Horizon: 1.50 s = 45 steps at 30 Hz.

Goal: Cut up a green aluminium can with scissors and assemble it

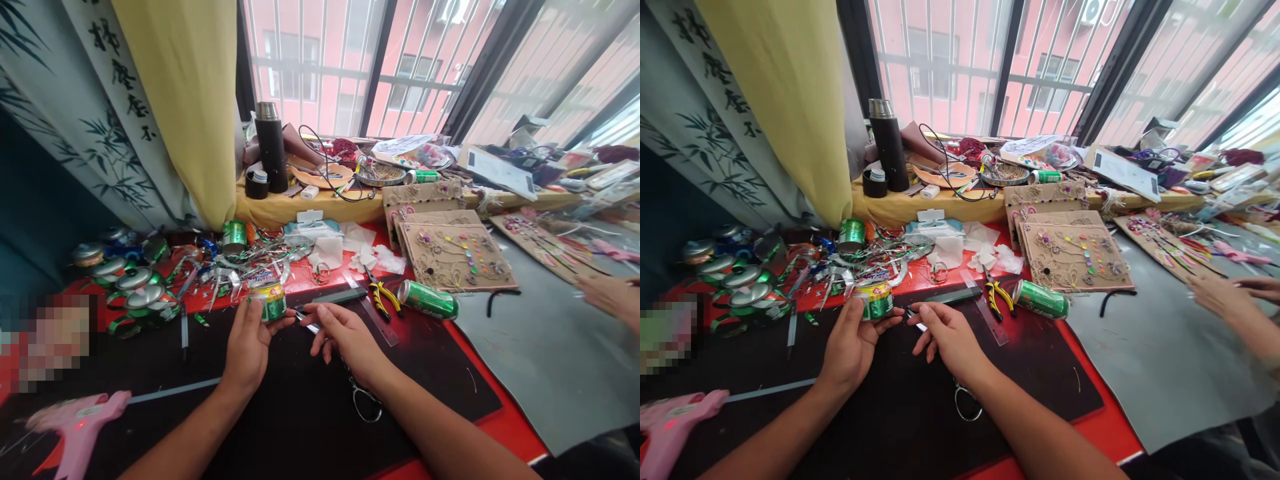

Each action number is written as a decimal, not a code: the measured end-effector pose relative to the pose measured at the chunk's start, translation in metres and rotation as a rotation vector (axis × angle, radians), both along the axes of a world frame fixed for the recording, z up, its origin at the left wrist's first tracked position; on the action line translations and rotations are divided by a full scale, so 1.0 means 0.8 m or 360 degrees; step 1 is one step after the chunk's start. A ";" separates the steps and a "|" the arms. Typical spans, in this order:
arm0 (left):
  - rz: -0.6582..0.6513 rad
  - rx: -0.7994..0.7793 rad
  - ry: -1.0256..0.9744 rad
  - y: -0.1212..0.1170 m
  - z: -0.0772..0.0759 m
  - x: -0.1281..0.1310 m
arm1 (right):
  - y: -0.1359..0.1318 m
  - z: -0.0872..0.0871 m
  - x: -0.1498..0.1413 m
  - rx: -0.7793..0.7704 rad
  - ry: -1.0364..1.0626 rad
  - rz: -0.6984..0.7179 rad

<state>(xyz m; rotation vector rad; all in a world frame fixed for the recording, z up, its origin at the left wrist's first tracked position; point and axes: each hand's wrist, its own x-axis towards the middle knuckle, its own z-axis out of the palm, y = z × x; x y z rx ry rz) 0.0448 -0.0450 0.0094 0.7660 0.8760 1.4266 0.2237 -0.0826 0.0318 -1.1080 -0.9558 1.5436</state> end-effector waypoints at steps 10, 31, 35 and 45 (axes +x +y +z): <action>0.0182 0.0135 0.0398 0.002 -0.019 -0.008 | 0.000 -0.002 -0.001 0.0046 -0.0070 0.0027; -0.0133 0.0779 0.1379 -0.016 -0.013 -0.005 | -0.003 0.001 -0.009 0.0428 -0.0466 -0.0071; -0.0065 0.0701 0.1355 -0.017 -0.015 -0.005 | 0.007 0.003 -0.006 0.0328 -0.0370 -0.0098; -0.0008 0.0667 0.1342 -0.015 -0.015 -0.003 | 0.056 0.040 0.056 0.0396 -0.1056 -0.0246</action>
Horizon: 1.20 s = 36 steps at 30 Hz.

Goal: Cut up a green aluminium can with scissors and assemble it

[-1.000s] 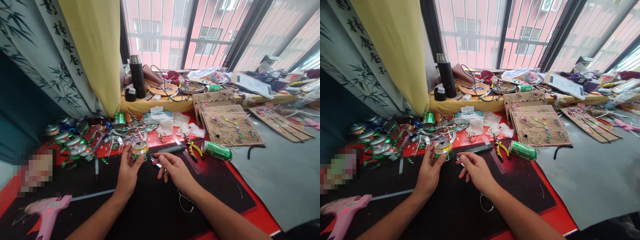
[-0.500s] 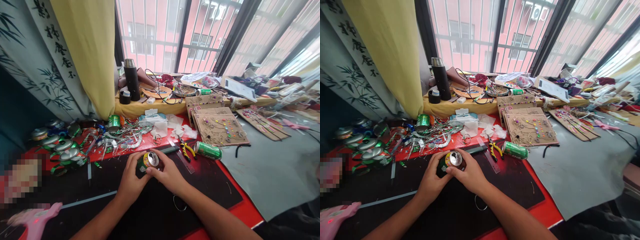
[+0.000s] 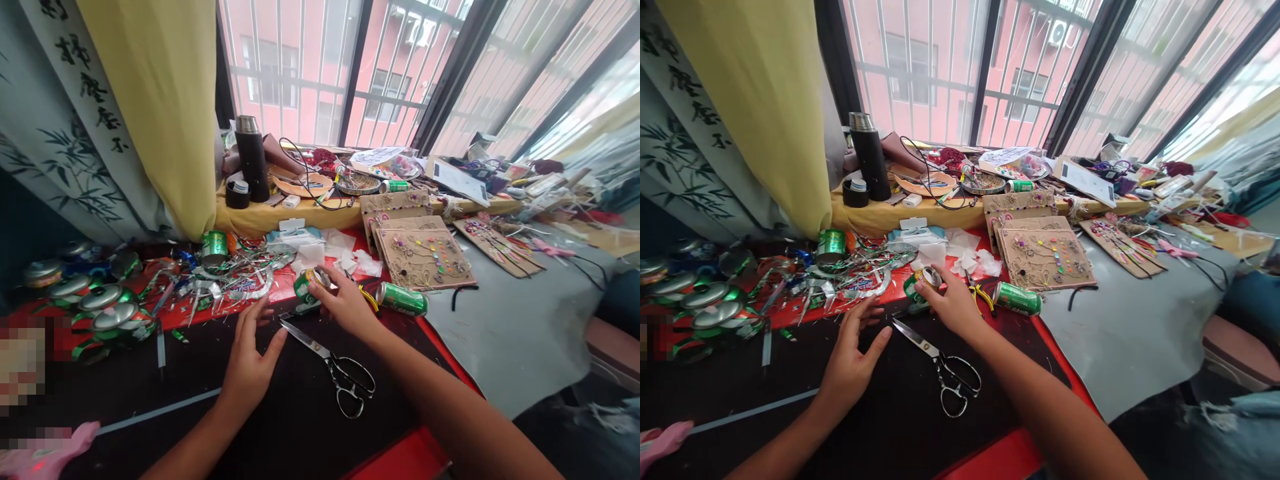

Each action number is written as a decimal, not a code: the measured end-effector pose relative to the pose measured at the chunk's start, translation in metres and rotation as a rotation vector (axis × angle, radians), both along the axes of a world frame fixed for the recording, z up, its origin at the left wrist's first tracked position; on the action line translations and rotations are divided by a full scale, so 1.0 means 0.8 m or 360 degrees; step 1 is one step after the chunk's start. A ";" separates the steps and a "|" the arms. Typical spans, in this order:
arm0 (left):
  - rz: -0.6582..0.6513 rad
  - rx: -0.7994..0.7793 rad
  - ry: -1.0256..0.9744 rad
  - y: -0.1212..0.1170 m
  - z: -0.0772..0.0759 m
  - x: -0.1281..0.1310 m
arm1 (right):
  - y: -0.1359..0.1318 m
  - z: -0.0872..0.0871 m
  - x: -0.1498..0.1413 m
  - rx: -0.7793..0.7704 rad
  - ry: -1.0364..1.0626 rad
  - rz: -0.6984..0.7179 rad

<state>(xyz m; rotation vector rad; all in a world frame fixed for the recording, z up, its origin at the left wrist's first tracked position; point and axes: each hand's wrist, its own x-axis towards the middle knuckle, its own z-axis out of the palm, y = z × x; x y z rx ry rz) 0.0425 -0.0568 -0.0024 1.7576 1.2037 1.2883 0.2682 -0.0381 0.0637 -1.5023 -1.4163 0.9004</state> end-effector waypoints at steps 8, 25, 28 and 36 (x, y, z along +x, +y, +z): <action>-0.0019 -0.0025 0.0011 -0.001 0.001 -0.001 | 0.060 -0.004 0.046 0.0130 -0.0758 -0.0269; -0.0102 -0.0083 0.0037 0.002 -0.010 -0.003 | 0.081 -0.032 0.046 -0.0033 -0.1125 -0.0157; -0.0098 -0.0089 0.0030 0.002 -0.011 -0.003 | 0.072 -0.022 0.048 0.0019 -0.1155 -0.0183; -0.0120 -0.0083 -0.0007 0.005 -0.015 -0.003 | 0.007 0.048 0.091 0.0103 -0.1278 -0.0140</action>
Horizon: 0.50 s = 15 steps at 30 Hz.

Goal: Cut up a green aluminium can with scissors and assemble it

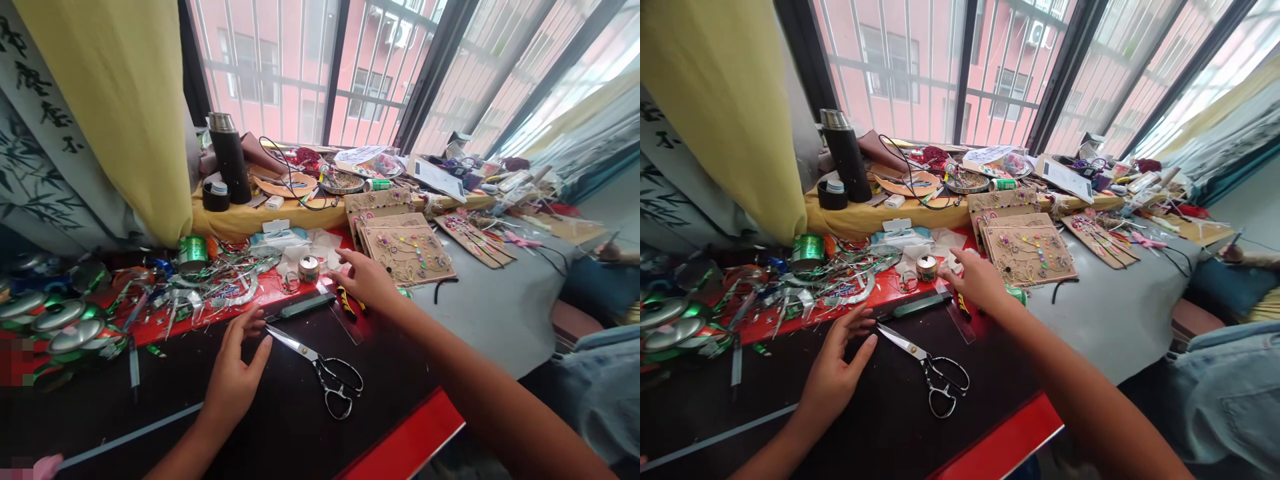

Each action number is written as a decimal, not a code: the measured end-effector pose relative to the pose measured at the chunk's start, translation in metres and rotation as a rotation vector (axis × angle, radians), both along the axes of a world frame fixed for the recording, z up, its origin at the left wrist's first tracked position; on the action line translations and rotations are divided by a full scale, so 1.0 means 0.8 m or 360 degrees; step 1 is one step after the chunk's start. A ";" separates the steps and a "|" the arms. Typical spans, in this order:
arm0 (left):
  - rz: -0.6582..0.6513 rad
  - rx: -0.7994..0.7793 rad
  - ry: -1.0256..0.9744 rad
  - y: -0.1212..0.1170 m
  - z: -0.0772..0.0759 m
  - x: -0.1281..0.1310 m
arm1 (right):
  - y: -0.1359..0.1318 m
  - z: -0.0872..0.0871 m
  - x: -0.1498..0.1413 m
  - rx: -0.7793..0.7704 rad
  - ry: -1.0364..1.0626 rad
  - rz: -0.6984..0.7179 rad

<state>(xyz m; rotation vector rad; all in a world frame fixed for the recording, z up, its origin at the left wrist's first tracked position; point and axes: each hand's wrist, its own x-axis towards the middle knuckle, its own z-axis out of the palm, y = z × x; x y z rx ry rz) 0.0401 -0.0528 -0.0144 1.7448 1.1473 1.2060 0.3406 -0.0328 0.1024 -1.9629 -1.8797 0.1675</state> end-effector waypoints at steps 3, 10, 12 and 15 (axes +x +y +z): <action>0.0002 -0.0005 -0.0006 0.001 -0.002 0.000 | -0.025 0.024 0.021 -0.0052 -0.0249 0.0067; -0.0003 -0.0061 -0.0030 0.003 -0.006 0.000 | -0.047 0.023 0.045 -0.0389 -0.0848 0.0160; -0.0002 -0.0058 -0.0034 0.003 -0.006 0.000 | -0.049 0.013 0.046 -0.0421 -0.0895 0.0173; 0.0002 -0.0053 -0.0037 0.003 -0.005 0.001 | -0.050 0.000 0.046 -0.0458 -0.0934 0.0204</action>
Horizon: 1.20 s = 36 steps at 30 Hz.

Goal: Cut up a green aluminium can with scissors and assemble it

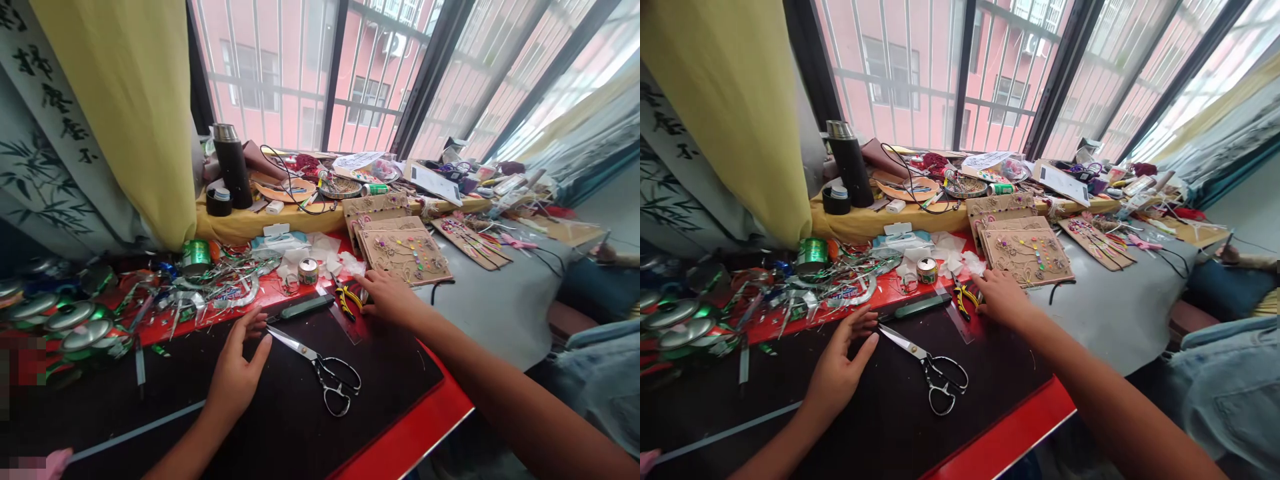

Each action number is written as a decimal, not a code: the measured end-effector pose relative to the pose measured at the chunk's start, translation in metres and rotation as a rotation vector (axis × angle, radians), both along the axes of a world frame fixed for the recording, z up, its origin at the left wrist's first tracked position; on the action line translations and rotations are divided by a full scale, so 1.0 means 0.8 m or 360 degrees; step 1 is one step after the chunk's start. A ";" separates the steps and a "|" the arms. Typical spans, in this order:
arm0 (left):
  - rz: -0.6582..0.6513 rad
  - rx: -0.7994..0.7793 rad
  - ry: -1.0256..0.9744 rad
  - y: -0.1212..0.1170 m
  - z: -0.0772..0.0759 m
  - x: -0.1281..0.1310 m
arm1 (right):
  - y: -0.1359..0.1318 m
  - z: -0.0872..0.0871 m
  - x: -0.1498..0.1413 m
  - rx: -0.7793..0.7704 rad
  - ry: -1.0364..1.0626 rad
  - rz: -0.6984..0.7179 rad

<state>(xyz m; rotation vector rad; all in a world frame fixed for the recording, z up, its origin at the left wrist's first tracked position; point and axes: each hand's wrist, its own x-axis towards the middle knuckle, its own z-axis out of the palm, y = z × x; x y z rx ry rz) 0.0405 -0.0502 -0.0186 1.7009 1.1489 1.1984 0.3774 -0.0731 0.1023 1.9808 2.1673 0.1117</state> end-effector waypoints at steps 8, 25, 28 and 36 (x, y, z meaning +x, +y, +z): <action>-0.0007 -0.0075 0.0005 -0.001 0.002 0.000 | 0.002 -0.014 -0.004 -0.0029 -0.0010 0.0032; -0.0046 -0.0078 0.0030 -0.001 0.005 0.001 | -0.009 -0.003 0.005 -0.0077 0.0003 0.0082; -0.0050 -0.0081 0.0039 -0.001 0.004 0.001 | -0.009 -0.010 0.006 -0.0105 -0.0018 0.0054; -0.0062 -0.0097 0.0045 -0.001 0.003 0.001 | -0.012 0.004 0.005 -0.0065 0.0025 -0.0008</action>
